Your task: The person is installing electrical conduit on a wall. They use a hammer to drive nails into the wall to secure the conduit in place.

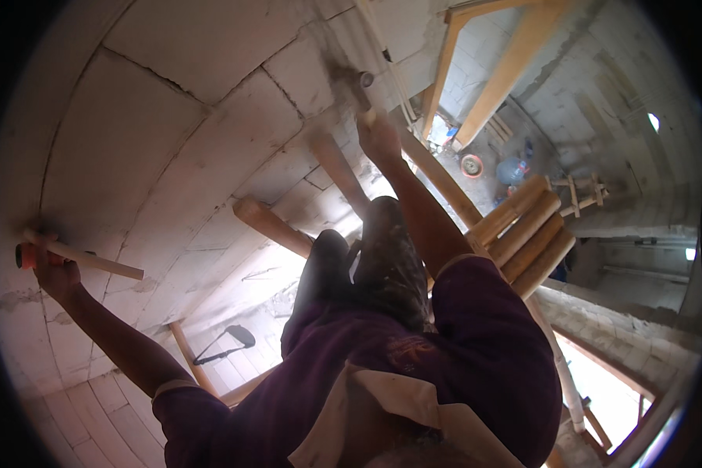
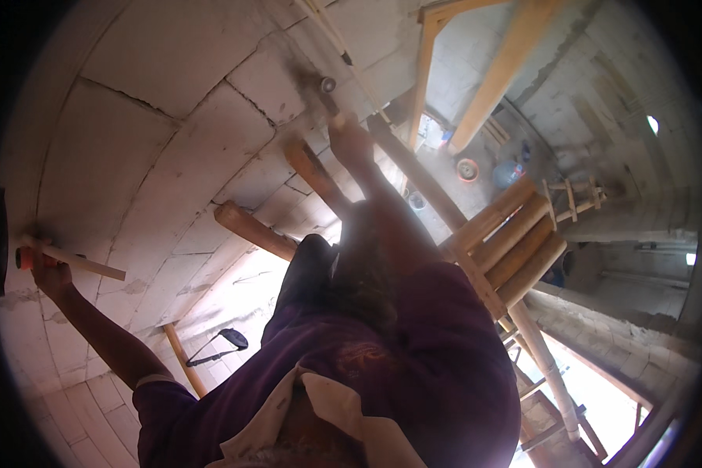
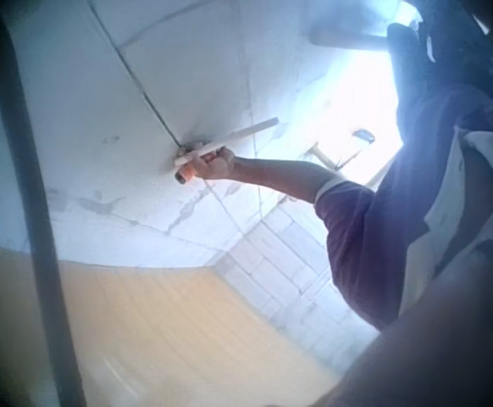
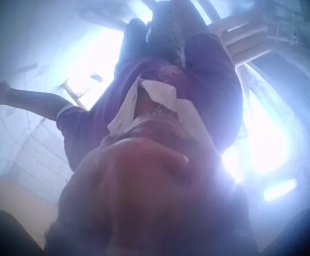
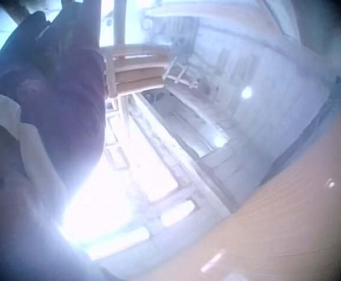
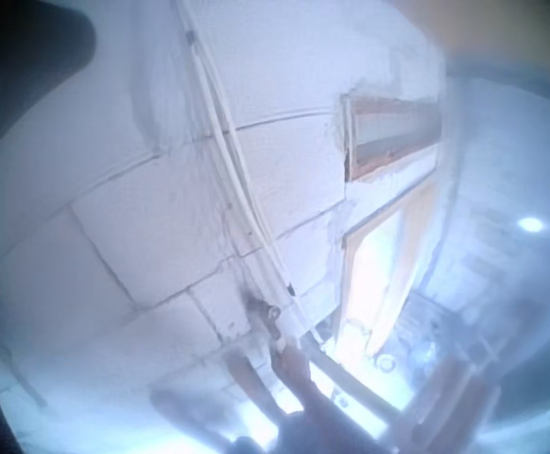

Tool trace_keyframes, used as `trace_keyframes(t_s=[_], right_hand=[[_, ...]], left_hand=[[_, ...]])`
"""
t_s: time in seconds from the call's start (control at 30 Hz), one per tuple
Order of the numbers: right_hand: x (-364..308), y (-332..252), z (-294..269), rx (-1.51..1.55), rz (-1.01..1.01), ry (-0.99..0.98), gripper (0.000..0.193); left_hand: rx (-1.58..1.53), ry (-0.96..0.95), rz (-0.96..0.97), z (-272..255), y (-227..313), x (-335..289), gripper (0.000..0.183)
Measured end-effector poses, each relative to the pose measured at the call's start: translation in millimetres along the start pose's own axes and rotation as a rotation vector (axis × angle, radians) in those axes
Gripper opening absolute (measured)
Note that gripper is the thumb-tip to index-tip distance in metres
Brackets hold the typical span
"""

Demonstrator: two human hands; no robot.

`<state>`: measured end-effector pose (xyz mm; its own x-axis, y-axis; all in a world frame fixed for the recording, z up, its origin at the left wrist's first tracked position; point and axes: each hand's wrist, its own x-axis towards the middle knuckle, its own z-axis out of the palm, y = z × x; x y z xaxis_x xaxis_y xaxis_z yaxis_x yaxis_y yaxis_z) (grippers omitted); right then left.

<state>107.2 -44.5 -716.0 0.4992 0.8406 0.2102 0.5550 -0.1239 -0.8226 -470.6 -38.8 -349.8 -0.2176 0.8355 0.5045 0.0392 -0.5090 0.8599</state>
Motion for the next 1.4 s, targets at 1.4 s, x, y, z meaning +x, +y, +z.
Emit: trace_keyframes(t_s=[1.4], right_hand=[[75.6, -206.1, -127.5, 0.102, -0.530, 0.263, 0.047]], left_hand=[[-0.008, -0.085, -0.014, 30.0, -2.3, -23.8, 0.036]])
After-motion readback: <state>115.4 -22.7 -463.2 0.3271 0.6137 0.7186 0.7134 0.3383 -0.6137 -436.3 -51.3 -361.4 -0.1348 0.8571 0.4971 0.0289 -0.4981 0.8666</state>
